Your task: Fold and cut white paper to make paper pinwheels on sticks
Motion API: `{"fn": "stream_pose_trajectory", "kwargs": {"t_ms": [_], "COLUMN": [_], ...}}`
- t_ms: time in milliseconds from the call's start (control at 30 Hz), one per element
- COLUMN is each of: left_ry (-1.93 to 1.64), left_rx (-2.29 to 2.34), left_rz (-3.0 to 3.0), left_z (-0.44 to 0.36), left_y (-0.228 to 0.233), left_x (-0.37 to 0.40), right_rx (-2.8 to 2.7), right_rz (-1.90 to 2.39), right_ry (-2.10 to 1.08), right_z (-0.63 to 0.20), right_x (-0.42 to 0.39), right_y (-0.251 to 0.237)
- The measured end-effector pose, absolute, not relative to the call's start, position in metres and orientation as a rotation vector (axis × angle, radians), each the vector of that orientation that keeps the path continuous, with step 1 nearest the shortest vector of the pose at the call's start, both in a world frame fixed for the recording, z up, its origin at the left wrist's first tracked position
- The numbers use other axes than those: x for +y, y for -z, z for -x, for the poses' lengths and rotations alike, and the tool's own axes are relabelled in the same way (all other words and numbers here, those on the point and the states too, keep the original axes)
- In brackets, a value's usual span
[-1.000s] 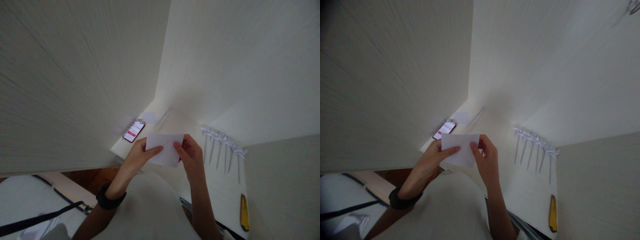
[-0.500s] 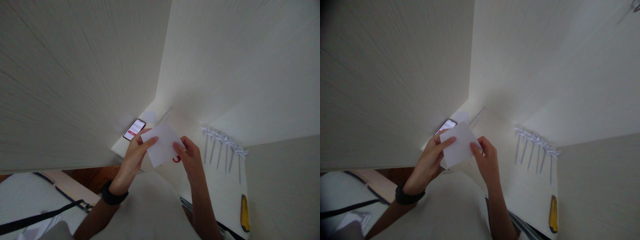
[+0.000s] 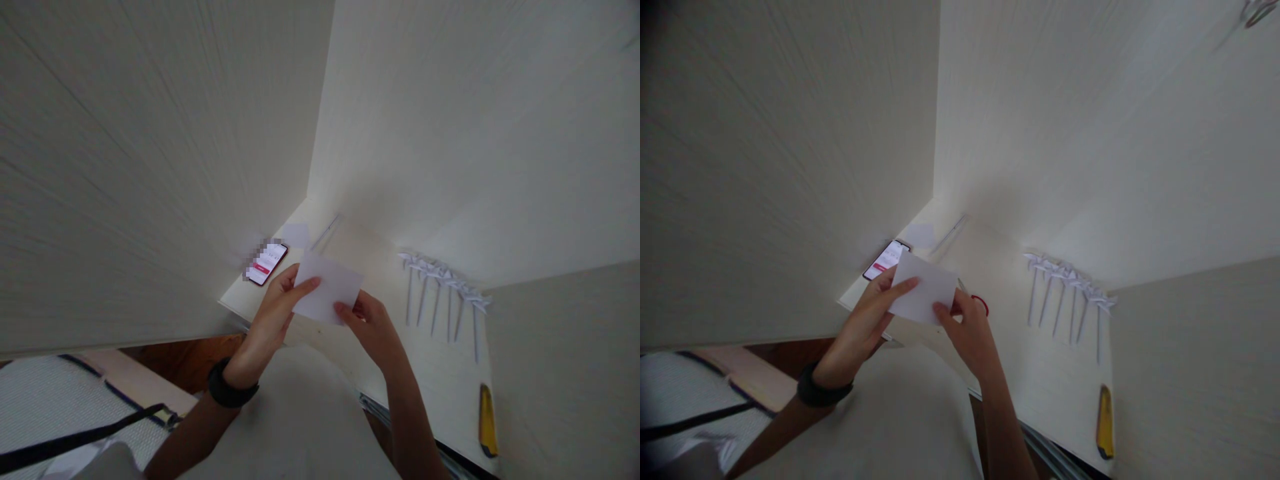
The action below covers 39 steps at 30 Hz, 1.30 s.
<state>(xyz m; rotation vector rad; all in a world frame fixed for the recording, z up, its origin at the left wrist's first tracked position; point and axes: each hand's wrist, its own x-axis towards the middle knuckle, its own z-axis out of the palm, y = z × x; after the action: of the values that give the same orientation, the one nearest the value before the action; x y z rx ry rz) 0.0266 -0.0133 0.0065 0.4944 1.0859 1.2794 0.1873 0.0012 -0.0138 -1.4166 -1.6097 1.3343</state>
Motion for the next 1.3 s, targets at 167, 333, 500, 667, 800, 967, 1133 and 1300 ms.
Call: {"fn": "stream_pose_trajectory", "kwargs": {"t_ms": [167, 333, 500, 667, 800, 967, 1133, 1300], "left_ry": [-1.221, -1.194, -1.216, -1.26, -1.277, -1.321, -1.438, -1.511], "left_rx": [1.115, 1.247, 1.204, 1.118, 1.095, 1.128, 1.127, 1.138], "left_rz": [-0.553, -0.727, -0.747, -0.656, -0.649, -0.69, -0.62, -0.471], "left_z": [-0.027, -0.026, -0.024, -0.023, -0.021, -0.015, -0.003, 0.008], "left_y": [-0.004, -0.001, -0.001, -0.004, -0.009, -0.011, -0.013, -0.015], "left_x": [-0.013, -0.016, -0.025, -0.038, -0.048, -0.061, -0.075, -0.092], "right_rx": [-1.749, -1.753, -1.691, -1.558, -1.279, -0.981, -0.97, -0.991], "right_rz": [1.438, 1.345, 1.379, 1.404, 1.368, 1.336, 1.198, 1.073], "right_ry": [-1.262, -1.248, -1.207, -1.203, -1.263, -1.248, -1.369, -1.404], "right_z": [-0.184, -0.181, -0.178, -0.171, -0.163, -0.148, -0.128, -0.111], "right_x": [-0.002, -0.003, -0.004, -0.014, -0.03, -0.045, -0.052, -0.057], "right_y": [0.013, 0.005, 0.001, -0.004, -0.002, -0.001, -0.007, -0.005]}}
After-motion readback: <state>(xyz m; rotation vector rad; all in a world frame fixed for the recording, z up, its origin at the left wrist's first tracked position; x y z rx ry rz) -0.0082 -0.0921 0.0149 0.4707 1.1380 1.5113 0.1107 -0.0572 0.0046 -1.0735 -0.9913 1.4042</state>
